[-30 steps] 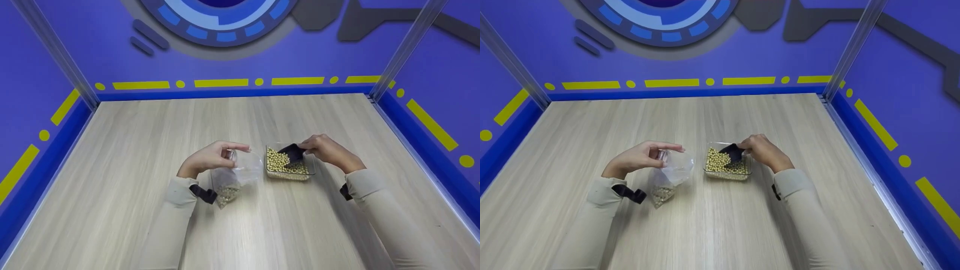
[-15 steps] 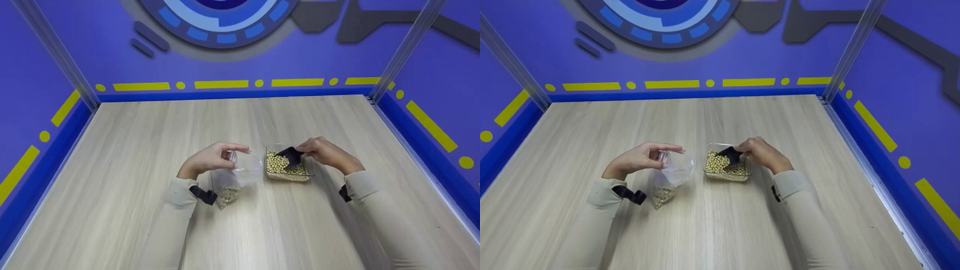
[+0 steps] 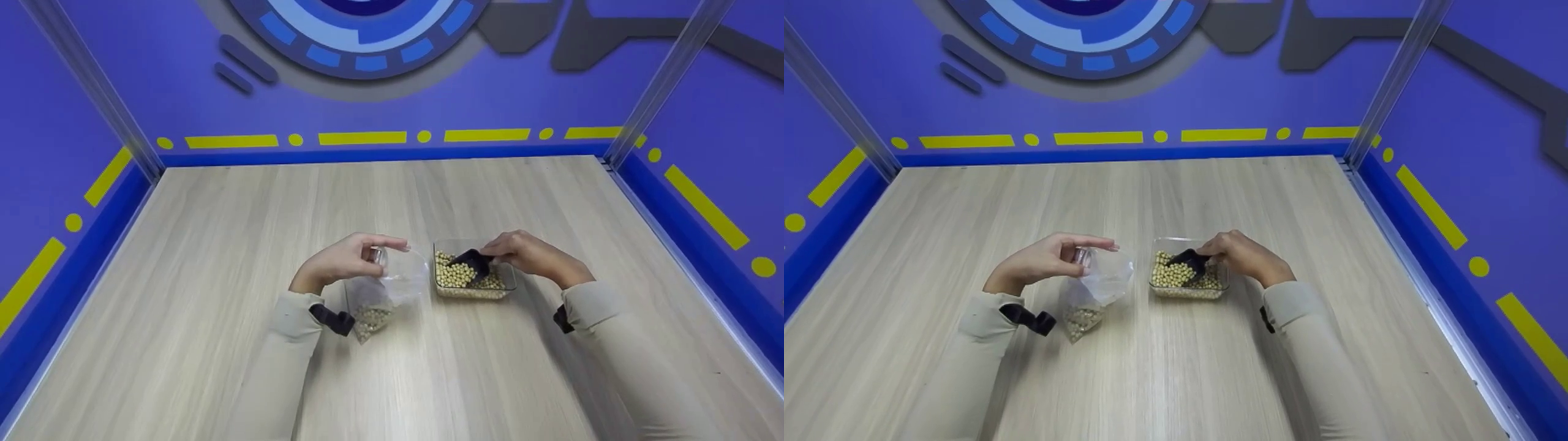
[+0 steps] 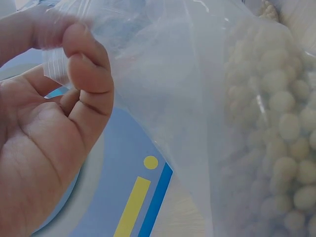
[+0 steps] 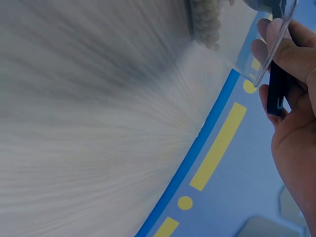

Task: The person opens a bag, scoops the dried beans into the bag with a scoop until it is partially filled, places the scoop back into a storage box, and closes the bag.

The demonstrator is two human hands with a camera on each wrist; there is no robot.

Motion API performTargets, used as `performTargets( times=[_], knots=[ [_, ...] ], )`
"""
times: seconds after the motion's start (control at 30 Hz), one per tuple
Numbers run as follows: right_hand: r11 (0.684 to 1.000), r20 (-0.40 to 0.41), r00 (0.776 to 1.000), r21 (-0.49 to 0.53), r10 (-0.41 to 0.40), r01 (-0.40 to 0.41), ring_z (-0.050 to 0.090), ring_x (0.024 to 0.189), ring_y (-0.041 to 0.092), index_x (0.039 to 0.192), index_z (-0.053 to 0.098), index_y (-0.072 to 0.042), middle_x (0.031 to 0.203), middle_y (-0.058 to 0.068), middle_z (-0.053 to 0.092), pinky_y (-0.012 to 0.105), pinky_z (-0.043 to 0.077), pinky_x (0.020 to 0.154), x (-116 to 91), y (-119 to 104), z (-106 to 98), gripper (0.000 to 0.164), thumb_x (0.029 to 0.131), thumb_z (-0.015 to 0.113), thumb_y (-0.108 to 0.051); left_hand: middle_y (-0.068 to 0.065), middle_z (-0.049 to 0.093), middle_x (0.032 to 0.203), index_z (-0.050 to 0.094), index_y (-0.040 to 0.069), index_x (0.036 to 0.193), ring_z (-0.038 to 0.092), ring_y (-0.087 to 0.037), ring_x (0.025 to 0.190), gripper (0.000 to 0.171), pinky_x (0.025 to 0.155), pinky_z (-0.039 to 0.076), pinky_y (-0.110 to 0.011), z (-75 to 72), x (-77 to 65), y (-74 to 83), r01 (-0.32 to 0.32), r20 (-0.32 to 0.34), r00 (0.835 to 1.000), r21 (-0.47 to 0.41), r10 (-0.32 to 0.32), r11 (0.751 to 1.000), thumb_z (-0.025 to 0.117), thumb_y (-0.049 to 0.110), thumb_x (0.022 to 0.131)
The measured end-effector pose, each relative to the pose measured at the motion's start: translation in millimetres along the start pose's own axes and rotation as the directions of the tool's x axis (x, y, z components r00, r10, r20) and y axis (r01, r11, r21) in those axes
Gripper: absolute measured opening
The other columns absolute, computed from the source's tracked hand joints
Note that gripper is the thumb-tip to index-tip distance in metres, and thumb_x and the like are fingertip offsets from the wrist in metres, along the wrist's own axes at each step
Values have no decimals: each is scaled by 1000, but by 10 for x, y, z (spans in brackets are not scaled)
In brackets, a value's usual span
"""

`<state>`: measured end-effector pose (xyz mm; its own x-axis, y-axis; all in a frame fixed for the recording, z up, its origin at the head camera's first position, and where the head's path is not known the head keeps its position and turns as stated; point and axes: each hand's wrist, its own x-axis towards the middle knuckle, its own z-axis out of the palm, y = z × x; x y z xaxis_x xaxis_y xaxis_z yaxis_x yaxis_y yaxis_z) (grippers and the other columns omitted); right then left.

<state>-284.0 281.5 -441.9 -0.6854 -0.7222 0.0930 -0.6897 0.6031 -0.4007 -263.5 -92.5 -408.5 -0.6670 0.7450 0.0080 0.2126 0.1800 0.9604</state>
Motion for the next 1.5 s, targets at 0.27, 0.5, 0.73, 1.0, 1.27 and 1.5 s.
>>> performTargets(
  times=[0.27, 0.5, 0.73, 1.0, 1.27, 1.5],
  knots=[
    [999, 10, 1000, 33, -15, 14, 64, 104, 34, 118, 65, 5, 113, 19, 69, 42, 54, 86, 5, -36, 32, 34, 85, 62, 9, -27, 58, 122, 52, -1, 136, 38, -1, 53, 58, 52, 35, -15, 9, -1, 5, 1, 3, 1000, 2, -1, 1000, 60, -5, 78],
    [999, 46, 999, 31, 13, -15, 63, 106, 34, 120, 65, 4, 114, 19, 68, 42, 53, 87, -9, -62, 38, 34, 86, 61, 7, -21, 54, 134, 52, 0, 136, 35, -2, 50, 58, 51, 33, -17, 7, 9, -12, -1, 7, 1000, 3, 1, 1000, 58, -6, 79],
    [998, 91, 995, 25, 48, -50, 61, 109, 35, 122, 64, 3, 118, 18, 67, 44, 51, 90, -3, -108, 21, 34, 88, 59, 6, -18, 54, 136, 52, 0, 136, 34, -3, 51, 58, 52, 33, -17, 11, 21, -24, 6, 1, 1000, 17, -6, 1000, 58, -7, 79],
    [997, 123, 990, 33, 66, -71, 60, 112, 37, 123, 62, 5, 118, 20, 66, 46, 51, 91, 1, -124, 21, 34, 90, 56, 7, -16, 63, 113, 53, 1, 136, 36, -3, 52, 58, 52, 34, -17, 14, 20, -11, 20, 0, 1000, -5, -20, 1000, 58, -7, 79],
    [992, 130, 986, 64, 102, -111, 59, 114, 35, 124, 62, 4, 120, 20, 65, 48, 48, 94, 13, -154, 51, 33, 91, 54, 5, -22, 59, 125, 50, -2, 137, 34, -3, 50, 59, 52, 33, -17, 13, 23, -16, 1, 6, 1000, 5, -1, 1000, 58, -6, 79],
    [982, 133, 981, 103, 142, -157, 57, 116, 36, 126, 61, 2, 123, 19, 63, 51, 46, 96, 2, -155, 76, 33, 94, 54, -3, -22, 61, 120, 52, 0, 136, 37, -2, 52, 58, 52, 36, -17, 21, 12, -5, 9, 3, 1000, -1, -9, 1000, 60, -5, 79]
  ],
)
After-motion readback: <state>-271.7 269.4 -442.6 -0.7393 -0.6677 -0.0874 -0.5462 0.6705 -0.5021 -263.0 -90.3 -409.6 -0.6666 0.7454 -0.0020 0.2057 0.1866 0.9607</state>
